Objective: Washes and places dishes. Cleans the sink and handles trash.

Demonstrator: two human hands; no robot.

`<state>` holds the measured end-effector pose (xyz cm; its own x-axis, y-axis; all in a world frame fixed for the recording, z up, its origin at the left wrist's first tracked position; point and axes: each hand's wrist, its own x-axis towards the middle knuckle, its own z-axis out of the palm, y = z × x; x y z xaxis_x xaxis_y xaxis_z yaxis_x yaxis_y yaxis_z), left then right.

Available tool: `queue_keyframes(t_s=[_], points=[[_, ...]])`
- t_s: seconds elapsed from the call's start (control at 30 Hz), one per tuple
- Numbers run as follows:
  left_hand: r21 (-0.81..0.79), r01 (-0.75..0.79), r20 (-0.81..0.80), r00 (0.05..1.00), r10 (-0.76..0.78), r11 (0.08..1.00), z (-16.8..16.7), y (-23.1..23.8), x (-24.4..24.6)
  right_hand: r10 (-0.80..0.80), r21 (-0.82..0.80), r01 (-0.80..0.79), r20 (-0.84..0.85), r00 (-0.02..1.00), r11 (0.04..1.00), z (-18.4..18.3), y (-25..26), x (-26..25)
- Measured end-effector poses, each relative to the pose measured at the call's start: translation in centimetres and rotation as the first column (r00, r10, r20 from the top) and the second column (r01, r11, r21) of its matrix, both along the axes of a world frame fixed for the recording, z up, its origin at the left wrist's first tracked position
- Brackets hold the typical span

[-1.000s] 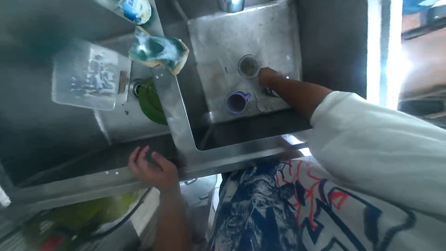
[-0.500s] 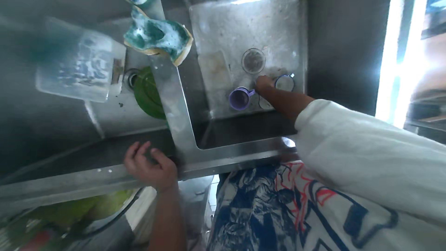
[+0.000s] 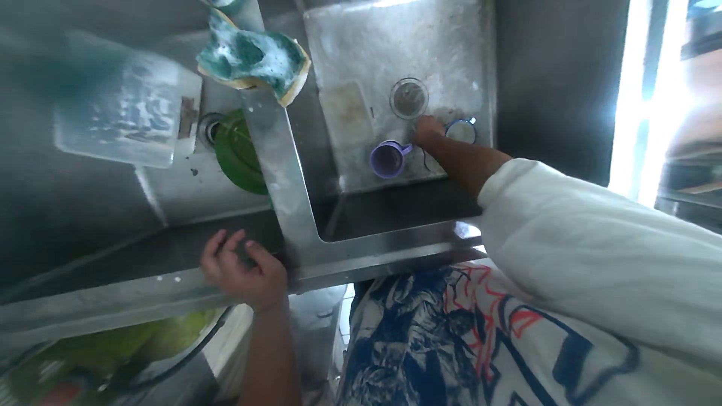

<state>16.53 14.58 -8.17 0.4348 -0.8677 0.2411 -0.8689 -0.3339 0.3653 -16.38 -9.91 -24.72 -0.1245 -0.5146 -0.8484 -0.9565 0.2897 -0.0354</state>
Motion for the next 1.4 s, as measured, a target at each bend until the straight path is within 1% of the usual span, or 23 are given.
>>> queue_keyframes(t_s=[0.13,0.23,0.4,0.53,0.6,0.67,0.8,0.93,1.03,1.1,1.17,1.23,1.4], points=[[-0.005,0.012,0.0,1.0,-0.012,1.0,0.1,0.0,0.0,-0.036,0.002,0.036,-0.019,0.999,0.999,0.1,0.2,0.1],[0.007,0.037,0.004,0.999,-0.037,0.999,0.0,0.1,0.3,-0.018,0.001,0.018,-0.016,1.0,1.0,-0.5,0.6,0.2],[-0.016,0.033,0.0,0.999,-0.033,0.999,0.0,0.1,0.2,-0.003,0.01,0.003,-0.012,1.0,1.0,0.0,0.7,0.3],[-0.001,0.017,-0.012,1.0,-0.017,1.0,0.2,0.0,-0.1,-0.001,0.004,0.001,0.005,1.0,1.0,0.6,-0.1,0.2],[-0.003,0.011,-0.013,1.0,-0.011,1.0,0.3,-0.1,-0.2,-0.044,-0.048,0.046,0.055,0.998,0.998,1.0,-0.9,-0.1],[-0.007,0.015,-0.014,1.0,-0.016,1.0,0.2,-0.1,-0.1,-0.066,-0.136,0.085,0.136,0.989,0.987,1.2,-1.6,-0.9],[-0.002,0.018,-0.027,0.999,-0.018,1.0,0.0,-0.1,0.0,-0.117,-0.316,0.219,0.31,0.944,0.923,1.4,-2.3,-2.5],[-0.013,0.018,-0.03,0.999,-0.018,1.0,-0.2,0.0,0.1,-0.119,-0.4,0.284,0.388,0.914,0.871,1.6,-2.2,-2.8],[-0.001,0.015,-0.032,0.999,-0.015,1.0,0.0,0.0,0.0,-0.117,-0.434,0.345,0.47,0.875,0.832,0.9,-2.1,-2.9],[-0.004,0.015,-0.03,0.999,-0.015,1.0,0.0,-0.1,0.0,-0.097,-0.429,0.333,0.485,0.869,0.839,0.5,-2.2,-3.2],[-0.003,0.023,-0.03,0.999,-0.023,1.0,0.0,-0.1,0.1,-0.043,-0.432,0.274,0.473,0.88,0.859,0.8,-2.5,-3.6],[0.014,0.027,-0.03,0.999,-0.026,1.0,0.1,-0.2,0.1,0.026,-0.447,0.198,0.447,0.894,0.872,1.7,-2.9,-4.2],[0.021,0.021,-0.015,1.0,-0.02,1.0,-0.2,-0.1,0.2,0.105,-0.473,0.083,0.358,0.928,0.877,3.9,-3.9,-6.4]])
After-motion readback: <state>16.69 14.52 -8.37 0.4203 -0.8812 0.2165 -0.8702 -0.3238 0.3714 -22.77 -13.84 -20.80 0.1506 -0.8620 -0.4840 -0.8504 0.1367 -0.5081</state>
